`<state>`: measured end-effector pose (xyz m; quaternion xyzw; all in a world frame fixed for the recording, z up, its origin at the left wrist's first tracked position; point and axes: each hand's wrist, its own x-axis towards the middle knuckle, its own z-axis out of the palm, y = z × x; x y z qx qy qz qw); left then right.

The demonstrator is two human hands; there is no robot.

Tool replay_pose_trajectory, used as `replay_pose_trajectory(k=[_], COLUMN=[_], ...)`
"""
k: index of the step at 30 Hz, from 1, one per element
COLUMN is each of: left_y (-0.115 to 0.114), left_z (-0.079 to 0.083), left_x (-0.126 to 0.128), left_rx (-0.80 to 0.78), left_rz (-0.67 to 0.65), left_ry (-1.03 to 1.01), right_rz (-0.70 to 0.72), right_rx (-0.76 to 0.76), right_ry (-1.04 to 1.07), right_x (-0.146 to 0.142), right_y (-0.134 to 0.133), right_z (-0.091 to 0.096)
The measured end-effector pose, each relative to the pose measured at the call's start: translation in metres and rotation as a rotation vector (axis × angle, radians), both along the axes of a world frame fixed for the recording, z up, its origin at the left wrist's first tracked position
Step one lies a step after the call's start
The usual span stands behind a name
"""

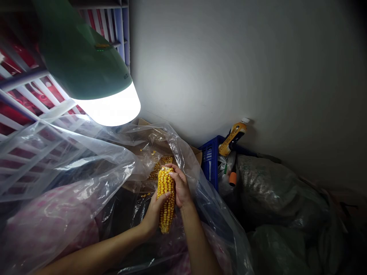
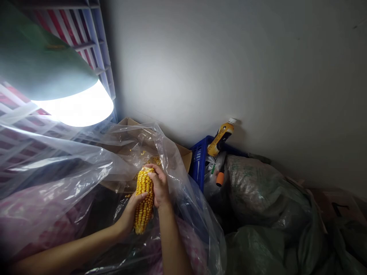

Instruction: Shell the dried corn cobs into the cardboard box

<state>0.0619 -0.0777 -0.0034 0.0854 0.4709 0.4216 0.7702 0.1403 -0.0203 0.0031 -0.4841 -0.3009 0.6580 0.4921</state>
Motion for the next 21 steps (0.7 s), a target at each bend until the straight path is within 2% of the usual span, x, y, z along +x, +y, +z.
replay_pose_trajectory(k=[3, 6, 11, 14, 17, 18, 19, 21], left_y=[-0.003, -0.001, 0.020, 0.028, 0.025, 0.023, 0.021, 0.017], left_z=[-0.002, -0.004, -0.003, 0.000, 0.004, 0.006, 0.009, 0.014], left_x=[0.001, 0.002, 0.002, 0.001, 0.000, 0.000, 0.000, 0.001], left_rx=[-0.030, -0.028, 0.149, 0.156, 0.057, 0.001, -0.033, -0.030], left_rz=[0.010, -0.008, -0.073, -0.073, -0.172, -0.214, -0.249, -0.274], left_ry=[0.006, 0.015, 0.148, 0.207, 0.146, 0.144, 0.147, 0.165], right_rz=[-0.003, -0.031, -0.057, 0.026, 0.173, 0.150, 0.047, -0.266], right_rx=[-0.032, -0.042, 0.076, 0.253, 0.341, 0.316, 0.270, 0.153], right_ry=[-0.005, -0.104, -0.379, -0.578, -0.672, -0.683, -0.688, -0.855], right_x=[-0.001, 0.002, 0.006, 0.004, 0.024, 0.041, 0.063, 0.120], right_y=[-0.001, 0.001, 0.003, -0.006, -0.018, -0.021, -0.021, -0.015], right_z=[0.000, 0.001, 0.011, 0.034, 0.073, 0.086, 0.097, 0.106])
